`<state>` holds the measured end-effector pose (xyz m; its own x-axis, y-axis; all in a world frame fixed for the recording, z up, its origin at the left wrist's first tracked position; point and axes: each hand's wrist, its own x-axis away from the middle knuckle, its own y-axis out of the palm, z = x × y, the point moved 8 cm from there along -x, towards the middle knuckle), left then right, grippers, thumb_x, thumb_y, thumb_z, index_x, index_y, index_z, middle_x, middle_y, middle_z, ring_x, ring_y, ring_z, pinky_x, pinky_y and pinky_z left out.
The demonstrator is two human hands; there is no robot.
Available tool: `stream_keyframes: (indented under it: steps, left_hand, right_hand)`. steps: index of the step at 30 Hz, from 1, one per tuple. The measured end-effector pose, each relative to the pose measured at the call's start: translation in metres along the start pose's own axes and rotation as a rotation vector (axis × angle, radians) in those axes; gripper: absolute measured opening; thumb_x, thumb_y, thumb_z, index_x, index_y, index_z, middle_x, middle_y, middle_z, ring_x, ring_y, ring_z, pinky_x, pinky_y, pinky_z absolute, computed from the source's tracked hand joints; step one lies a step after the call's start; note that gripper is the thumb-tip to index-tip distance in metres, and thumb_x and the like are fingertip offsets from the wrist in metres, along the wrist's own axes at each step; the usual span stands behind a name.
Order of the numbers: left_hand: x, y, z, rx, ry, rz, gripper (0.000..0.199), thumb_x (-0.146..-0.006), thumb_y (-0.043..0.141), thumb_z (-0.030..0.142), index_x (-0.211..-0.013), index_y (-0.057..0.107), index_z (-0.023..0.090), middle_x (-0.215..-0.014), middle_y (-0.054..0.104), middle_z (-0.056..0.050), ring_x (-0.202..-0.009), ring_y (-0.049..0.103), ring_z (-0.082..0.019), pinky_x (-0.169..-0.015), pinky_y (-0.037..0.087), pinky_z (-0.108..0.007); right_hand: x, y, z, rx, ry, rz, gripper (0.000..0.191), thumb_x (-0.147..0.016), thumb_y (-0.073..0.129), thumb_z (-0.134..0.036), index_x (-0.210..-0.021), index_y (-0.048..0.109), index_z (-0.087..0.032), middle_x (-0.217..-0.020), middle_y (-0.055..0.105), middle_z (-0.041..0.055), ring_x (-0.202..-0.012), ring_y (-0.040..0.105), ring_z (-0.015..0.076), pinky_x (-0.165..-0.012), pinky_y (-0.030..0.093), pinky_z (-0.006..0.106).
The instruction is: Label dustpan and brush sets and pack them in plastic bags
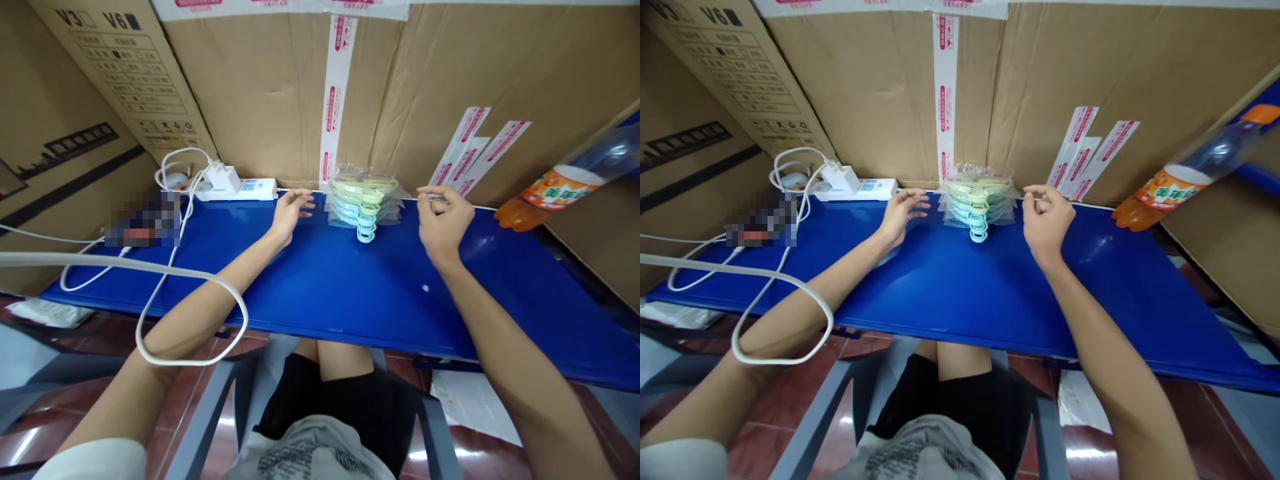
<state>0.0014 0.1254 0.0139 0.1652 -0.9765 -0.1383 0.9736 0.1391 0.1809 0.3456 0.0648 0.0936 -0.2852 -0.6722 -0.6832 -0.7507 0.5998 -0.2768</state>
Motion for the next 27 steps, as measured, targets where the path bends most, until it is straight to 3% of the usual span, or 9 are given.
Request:
stream_keyframes:
  steps: [5, 9, 15, 20, 27]
  left_hand:
    - [-0.003, -0.014, -0.001, -0.005, -0.084, 0.122, 0.014, -0.084, 0.062, 0.008, -0.092, 0.068, 0.017, -0.087, 0.070, -0.002, -0.066, 0.069, -0.012, -0.058, 0.052, -0.022]
    - [-0.001, -0.012, -0.001, -0.011, -0.088, 0.133, 0.014, -0.080, 0.062, 0.006, -0.088, 0.068, 0.017, -0.082, 0.068, -0.001, -0.061, 0.067, -0.011, -0.055, 0.050, -0.022]
    - [0.000, -0.008, -0.001, -0.047, -0.051, 0.099, 0.013, -0.078, 0.064, 0.009, -0.088, 0.069, 0.016, -0.081, 0.069, 0.000, -0.059, 0.066, -0.011, -0.055, 0.051, -0.022]
    - [-0.006, -0.018, 0.004, -0.089, -0.029, 0.131, 0.013, -0.076, 0.064, 0.009, -0.086, 0.069, 0.016, -0.080, 0.068, 0.000, -0.057, 0.065, -0.011, -0.055, 0.050, -0.023]
    - [-0.010, -0.028, -0.001, -0.079, -0.061, 0.157, 0.016, -0.072, 0.064, 0.008, -0.085, 0.067, 0.017, -0.078, 0.068, 0.000, -0.057, 0.064, -0.011, -0.056, 0.049, -0.024]
  right_hand:
    - [-0.005, 0.010, 0.033, -0.162, 0.169, -0.032, 0.011, -0.087, 0.070, -0.026, -0.090, 0.079, -0.020, -0.046, 0.046, -0.0083, -0.038, 0.035, 0.0106, -0.043, 0.021, 0.025]
    - [-0.006, 0.009, 0.036, -0.209, 0.155, 0.008, 0.015, -0.094, 0.072, -0.035, -0.093, 0.076, -0.022, -0.047, 0.045, -0.0086, -0.038, 0.036, 0.0105, -0.042, 0.022, 0.024]
    - [-0.007, 0.009, 0.036, -0.312, 0.153, 0.022, 0.041, -0.103, 0.065, -0.055, -0.076, 0.062, -0.023, -0.051, 0.048, -0.0063, -0.041, 0.042, 0.0097, -0.041, 0.030, 0.023]
    - [-0.014, 0.008, 0.054, -0.377, 0.235, 0.021, 0.028, -0.102, 0.067, -0.035, -0.079, 0.059, -0.022, -0.063, 0.059, -0.0053, -0.043, 0.049, 0.0072, -0.041, 0.032, 0.019]
    - [-0.021, 0.008, 0.077, -0.263, 0.326, 0.029, 0.022, -0.102, 0.055, -0.017, -0.081, 0.058, -0.022, -0.070, 0.061, -0.0045, -0.045, 0.051, 0.0062, -0.045, 0.036, 0.018]
